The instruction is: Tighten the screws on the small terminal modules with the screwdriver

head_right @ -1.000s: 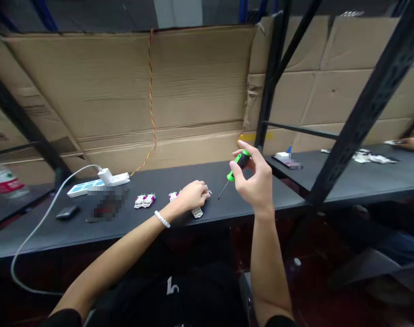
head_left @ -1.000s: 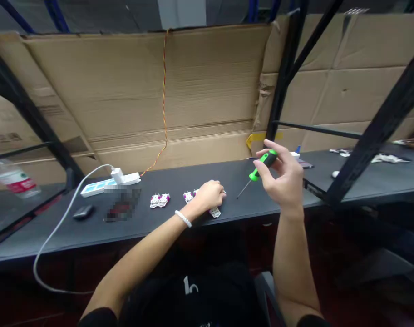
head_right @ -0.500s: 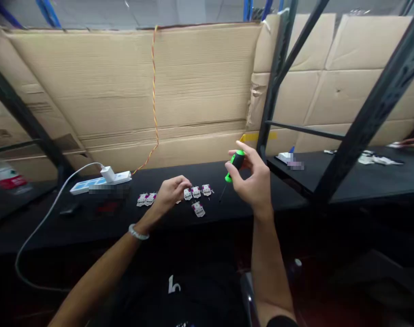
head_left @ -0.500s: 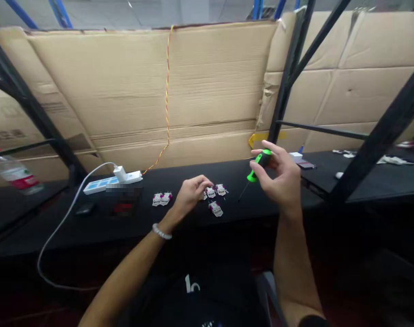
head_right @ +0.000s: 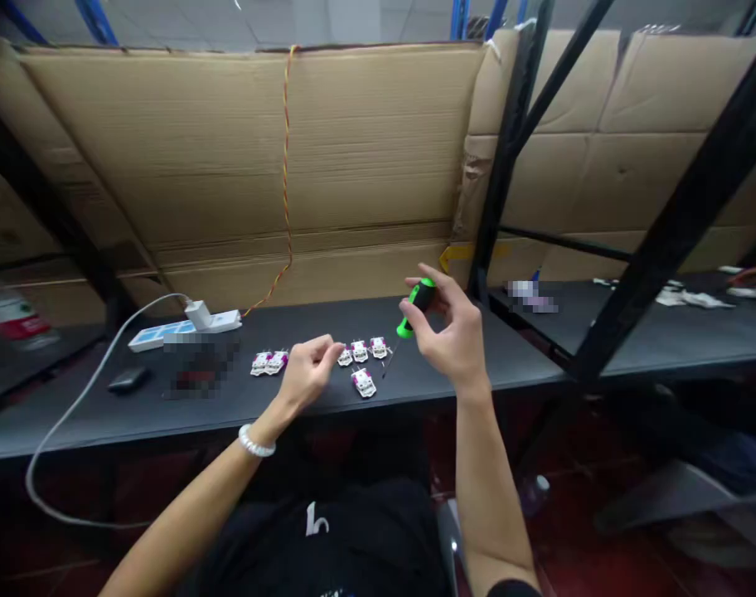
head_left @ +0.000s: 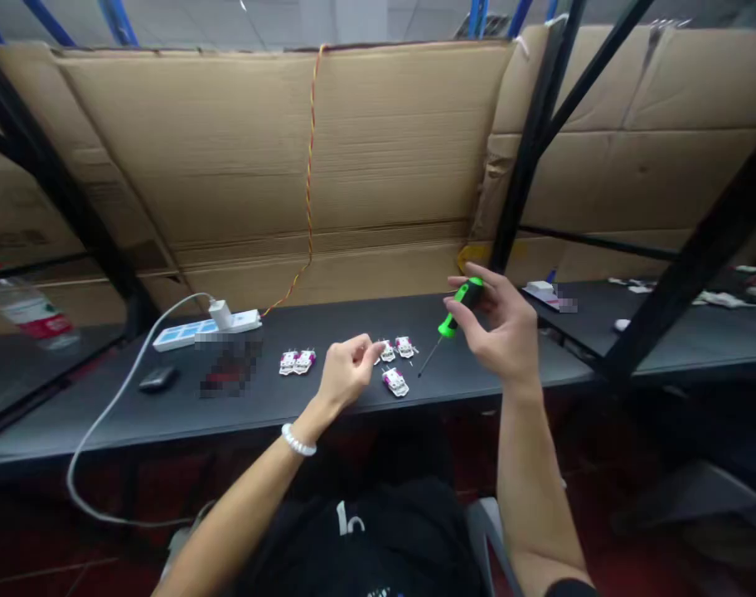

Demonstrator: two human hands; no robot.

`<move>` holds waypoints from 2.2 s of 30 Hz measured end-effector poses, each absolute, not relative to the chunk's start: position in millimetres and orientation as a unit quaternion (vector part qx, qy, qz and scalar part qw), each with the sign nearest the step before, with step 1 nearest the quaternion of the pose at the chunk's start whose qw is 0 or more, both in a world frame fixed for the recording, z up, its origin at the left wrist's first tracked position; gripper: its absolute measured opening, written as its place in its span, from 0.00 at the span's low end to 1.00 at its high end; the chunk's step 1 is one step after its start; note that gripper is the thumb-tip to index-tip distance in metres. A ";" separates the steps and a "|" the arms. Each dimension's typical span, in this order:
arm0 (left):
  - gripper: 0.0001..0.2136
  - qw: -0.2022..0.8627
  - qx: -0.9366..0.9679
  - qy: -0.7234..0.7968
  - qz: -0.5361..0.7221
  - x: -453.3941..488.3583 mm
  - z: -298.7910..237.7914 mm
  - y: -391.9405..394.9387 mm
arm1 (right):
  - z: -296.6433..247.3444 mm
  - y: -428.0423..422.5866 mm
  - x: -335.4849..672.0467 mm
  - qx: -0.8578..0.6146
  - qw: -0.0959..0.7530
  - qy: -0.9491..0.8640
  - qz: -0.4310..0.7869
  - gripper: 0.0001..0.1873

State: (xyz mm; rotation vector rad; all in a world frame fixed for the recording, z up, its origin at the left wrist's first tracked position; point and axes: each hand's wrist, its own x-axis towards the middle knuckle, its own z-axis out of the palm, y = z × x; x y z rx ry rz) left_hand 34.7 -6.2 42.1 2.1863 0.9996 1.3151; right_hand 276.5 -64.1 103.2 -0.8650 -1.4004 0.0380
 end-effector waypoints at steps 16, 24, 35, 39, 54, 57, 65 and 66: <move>0.16 0.084 0.934 0.187 0.294 18.3 -2.7 -8.0 | 89.6 -44.2 243.3 -0.379 0.612 -0.688 0.090 0.25; 0.15 0.081 0.933 0.190 0.296 20.8 -2.3 -11.2 | 89.2 -46.4 241.9 -0.380 0.609 -0.692 0.080 0.26; 0.15 0.066 0.936 0.193 0.286 20.8 -3.4 -10.7 | 88.9 -47.2 240.7 -0.380 0.612 -0.689 0.074 0.25; 0.15 0.054 0.938 0.196 0.280 21.2 -2.8 -10.9 | 89.8 -50.1 241.8 -0.380 0.603 -0.695 0.099 0.25; 0.15 0.062 0.931 0.202 0.297 22.2 1.8 -14.2 | 95.7 -60.9 243.2 -0.353 0.560 -0.728 0.179 0.25; 0.15 0.059 0.932 0.208 0.292 22.3 2.4 -15.0 | 97.2 -59.2 242.7 -0.390 0.571 -0.714 0.108 0.23; 0.15 0.062 0.930 0.202 0.302 22.6 1.3 -16.0 | 95.7 -62.3 237.1 -0.391 0.560 -0.724 0.098 0.27; 0.15 0.064 0.929 0.200 0.306 22.7 1.0 -15.7 | 95.9 -63.8 235.8 -0.383 0.556 -0.730 0.109 0.27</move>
